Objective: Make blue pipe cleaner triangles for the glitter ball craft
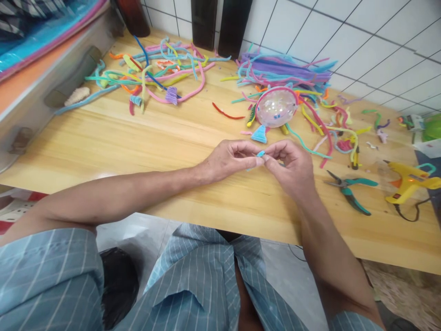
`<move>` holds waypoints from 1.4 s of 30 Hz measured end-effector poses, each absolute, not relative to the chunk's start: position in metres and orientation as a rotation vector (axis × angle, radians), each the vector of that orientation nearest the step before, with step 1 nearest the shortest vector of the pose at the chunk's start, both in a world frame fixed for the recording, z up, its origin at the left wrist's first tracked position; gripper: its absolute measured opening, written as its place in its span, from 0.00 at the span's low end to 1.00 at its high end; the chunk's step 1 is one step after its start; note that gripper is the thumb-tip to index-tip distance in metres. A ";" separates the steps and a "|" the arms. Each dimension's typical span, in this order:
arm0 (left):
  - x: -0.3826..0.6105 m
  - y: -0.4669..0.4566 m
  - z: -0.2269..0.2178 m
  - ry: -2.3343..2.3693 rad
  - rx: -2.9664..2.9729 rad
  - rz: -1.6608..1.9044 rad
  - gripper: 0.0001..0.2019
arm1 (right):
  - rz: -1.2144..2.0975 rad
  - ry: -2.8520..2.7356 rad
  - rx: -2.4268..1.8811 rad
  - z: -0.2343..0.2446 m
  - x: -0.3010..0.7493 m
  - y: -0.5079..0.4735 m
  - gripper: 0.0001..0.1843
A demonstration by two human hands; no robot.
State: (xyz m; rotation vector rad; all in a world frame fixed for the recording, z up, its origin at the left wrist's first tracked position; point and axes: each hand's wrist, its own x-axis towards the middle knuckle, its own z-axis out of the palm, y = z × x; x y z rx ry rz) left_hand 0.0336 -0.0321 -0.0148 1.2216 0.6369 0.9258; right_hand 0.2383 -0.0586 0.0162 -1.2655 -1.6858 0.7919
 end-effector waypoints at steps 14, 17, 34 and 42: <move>0.030 -0.032 -0.016 0.697 1.266 0.885 0.26 | 0.723 -1.834 -1.337 0.024 0.244 -0.057 0.07; 0.031 -0.033 -0.014 0.694 1.265 0.876 0.26 | 0.716 -1.833 -1.339 0.023 0.243 -0.058 0.06; 0.028 -0.030 -0.019 0.698 1.372 0.879 0.26 | 0.575 -2.047 -1.316 0.021 0.252 -0.053 0.15; 0.025 -0.027 -0.017 0.673 1.514 0.861 0.22 | 0.500 -2.087 -1.248 0.015 0.253 -0.051 0.13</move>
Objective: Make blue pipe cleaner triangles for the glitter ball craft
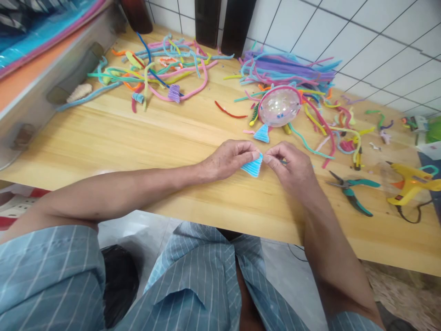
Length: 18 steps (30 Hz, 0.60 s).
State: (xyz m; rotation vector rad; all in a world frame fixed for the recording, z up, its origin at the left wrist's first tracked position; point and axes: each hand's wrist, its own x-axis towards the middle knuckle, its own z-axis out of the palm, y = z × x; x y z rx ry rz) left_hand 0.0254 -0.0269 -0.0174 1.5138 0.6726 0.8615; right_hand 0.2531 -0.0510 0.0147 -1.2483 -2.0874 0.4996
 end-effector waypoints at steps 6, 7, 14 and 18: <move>0.026 -0.025 -0.018 0.674 1.514 0.868 0.20 | 0.482 -2.090 -1.228 0.012 0.255 -0.049 0.10; 0.026 -0.025 -0.019 0.680 1.502 0.865 0.20 | 0.475 -2.093 -1.229 0.012 0.255 -0.049 0.09; 0.029 -0.025 -0.021 0.696 1.369 0.865 0.26 | 0.200 -2.061 -1.194 0.007 0.255 -0.049 0.03; 0.031 -0.025 -0.018 0.702 1.290 0.960 0.29 | -0.167 -1.887 -1.153 0.010 0.255 -0.058 0.10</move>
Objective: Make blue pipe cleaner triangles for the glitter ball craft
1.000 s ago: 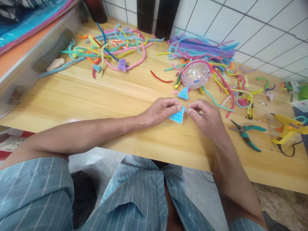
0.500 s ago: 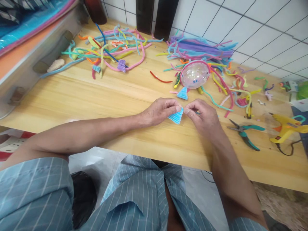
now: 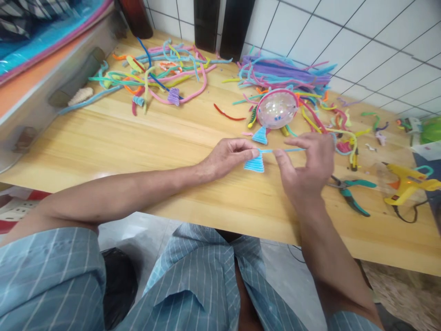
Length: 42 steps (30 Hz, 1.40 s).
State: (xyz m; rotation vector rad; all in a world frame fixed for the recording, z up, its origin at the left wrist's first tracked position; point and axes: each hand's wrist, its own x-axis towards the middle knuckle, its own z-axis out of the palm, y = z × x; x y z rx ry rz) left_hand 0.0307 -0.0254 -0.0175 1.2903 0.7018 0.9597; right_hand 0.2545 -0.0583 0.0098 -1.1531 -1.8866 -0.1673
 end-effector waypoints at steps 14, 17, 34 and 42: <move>0.031 -0.031 -0.013 0.629 1.471 1.177 0.23 | -0.403 -1.973 -1.011 0.016 0.230 -0.072 0.06; 0.031 -0.031 -0.014 0.609 1.533 1.239 0.21 | -0.432 -1.990 -1.013 0.017 0.231 -0.074 0.06; 0.026 -0.036 -0.002 0.723 1.583 1.152 0.25 | -0.138 -2.008 -1.108 0.024 0.232 -0.079 0.08; 0.029 -0.032 -0.005 0.569 1.479 1.135 0.28 | -0.098 -2.012 -0.980 0.027 0.234 -0.076 0.09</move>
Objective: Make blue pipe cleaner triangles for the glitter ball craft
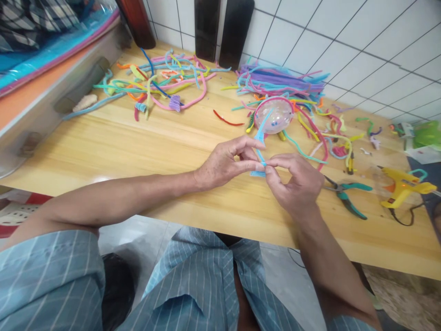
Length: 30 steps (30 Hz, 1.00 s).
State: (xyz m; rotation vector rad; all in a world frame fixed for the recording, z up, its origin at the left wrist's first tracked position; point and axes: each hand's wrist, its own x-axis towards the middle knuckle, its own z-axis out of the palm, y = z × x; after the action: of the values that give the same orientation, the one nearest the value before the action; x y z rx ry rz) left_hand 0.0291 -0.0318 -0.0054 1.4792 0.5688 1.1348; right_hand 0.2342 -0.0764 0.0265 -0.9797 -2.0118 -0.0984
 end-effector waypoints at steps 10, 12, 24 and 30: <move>0.027 -0.036 0.001 0.747 1.559 1.042 0.26 | -0.042 -2.050 -1.023 0.029 0.236 -0.076 0.10; 0.026 -0.037 0.004 0.772 1.606 1.063 0.27 | 0.020 -2.031 -1.053 0.029 0.235 -0.076 0.09; 0.029 -0.037 0.002 0.809 1.608 1.223 0.19 | 0.525 -1.725 -1.208 0.021 0.235 -0.069 0.03; 0.033 -0.042 -0.002 0.864 1.472 1.106 0.22 | 0.591 -1.550 -1.256 0.013 0.234 -0.063 0.04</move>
State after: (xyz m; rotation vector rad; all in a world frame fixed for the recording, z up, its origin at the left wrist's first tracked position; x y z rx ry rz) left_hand 0.0327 -0.0421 -0.0020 1.4720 0.8643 1.1063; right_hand 0.2339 -0.0627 0.0133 -1.2559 -1.5501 0.5905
